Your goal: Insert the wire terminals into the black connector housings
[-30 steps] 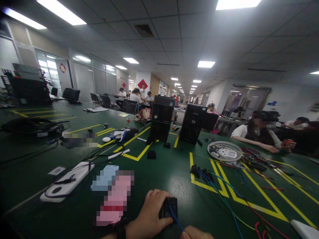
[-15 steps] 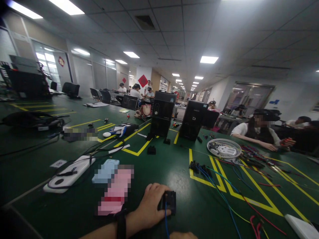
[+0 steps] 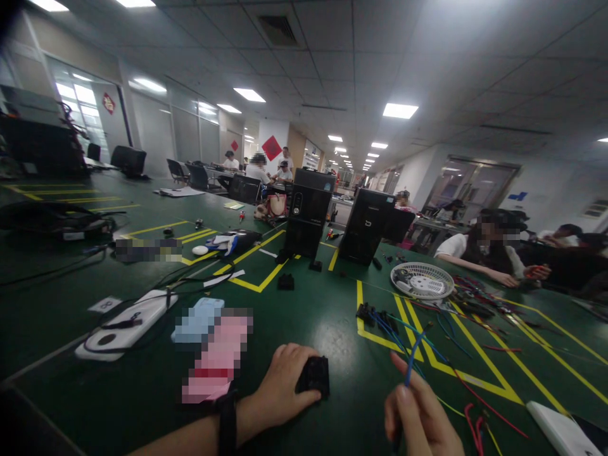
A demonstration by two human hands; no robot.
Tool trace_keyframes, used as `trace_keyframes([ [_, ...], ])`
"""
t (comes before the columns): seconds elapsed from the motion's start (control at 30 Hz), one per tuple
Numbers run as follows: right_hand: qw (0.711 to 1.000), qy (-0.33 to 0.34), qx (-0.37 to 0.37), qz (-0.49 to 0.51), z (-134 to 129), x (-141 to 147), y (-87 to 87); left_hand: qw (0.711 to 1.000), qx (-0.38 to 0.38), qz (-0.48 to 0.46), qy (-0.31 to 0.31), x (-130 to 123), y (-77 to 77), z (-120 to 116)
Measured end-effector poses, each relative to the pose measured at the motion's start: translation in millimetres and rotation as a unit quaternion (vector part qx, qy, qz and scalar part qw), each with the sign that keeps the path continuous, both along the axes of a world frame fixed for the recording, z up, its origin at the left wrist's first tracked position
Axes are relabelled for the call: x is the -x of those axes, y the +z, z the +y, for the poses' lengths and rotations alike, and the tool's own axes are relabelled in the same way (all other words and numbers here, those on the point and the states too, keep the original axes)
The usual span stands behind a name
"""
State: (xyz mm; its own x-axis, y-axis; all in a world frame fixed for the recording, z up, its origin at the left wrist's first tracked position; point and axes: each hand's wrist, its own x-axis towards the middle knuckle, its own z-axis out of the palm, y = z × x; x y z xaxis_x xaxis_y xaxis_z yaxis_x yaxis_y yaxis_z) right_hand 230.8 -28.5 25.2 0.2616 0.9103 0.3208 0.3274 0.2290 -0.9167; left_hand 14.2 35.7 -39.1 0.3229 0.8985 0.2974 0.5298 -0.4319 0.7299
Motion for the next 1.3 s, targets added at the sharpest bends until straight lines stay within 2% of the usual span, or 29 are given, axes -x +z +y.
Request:
trace_keyframes([
  [0.13,0.998,-0.009,0.032,0.057,17.7,-9.4,7.9,1.000,0.000,0.006,0.004,-0.1,0.0,-0.1],
  [0.27,0.994,0.032,0.077,0.065,36.0,-20.7,19.3,1.000,0.010,0.019,0.008,0.5,-1.0,2.0],
  [0.33,0.992,0.050,0.117,0.004,46.5,-26.3,23.3,1.000,0.014,0.023,0.007,0.8,-1.9,3.0],
  [0.4,0.984,0.041,0.147,-0.090,58.6,-30.6,25.2,1.000,0.012,0.026,0.006,0.8,-2.4,3.4],
  [0.57,0.966,0.012,0.168,-0.197,97.5,-36.8,22.4,0.999,0.008,0.032,0.009,0.6,0.3,1.5],
  [0.87,0.892,-0.039,0.256,-0.371,176.7,-43.0,14.6,0.999,0.000,0.046,0.011,0.2,-1.3,2.5],
  [1.07,0.847,-0.058,0.291,-0.441,188.4,-38.8,15.3,0.999,0.002,0.051,0.009,-0.7,0.2,2.8],
  [1.3,0.824,-0.045,0.316,-0.469,187.5,-34.6,14.3,0.999,0.004,0.042,0.008,-1.3,-2.3,4.2],
])
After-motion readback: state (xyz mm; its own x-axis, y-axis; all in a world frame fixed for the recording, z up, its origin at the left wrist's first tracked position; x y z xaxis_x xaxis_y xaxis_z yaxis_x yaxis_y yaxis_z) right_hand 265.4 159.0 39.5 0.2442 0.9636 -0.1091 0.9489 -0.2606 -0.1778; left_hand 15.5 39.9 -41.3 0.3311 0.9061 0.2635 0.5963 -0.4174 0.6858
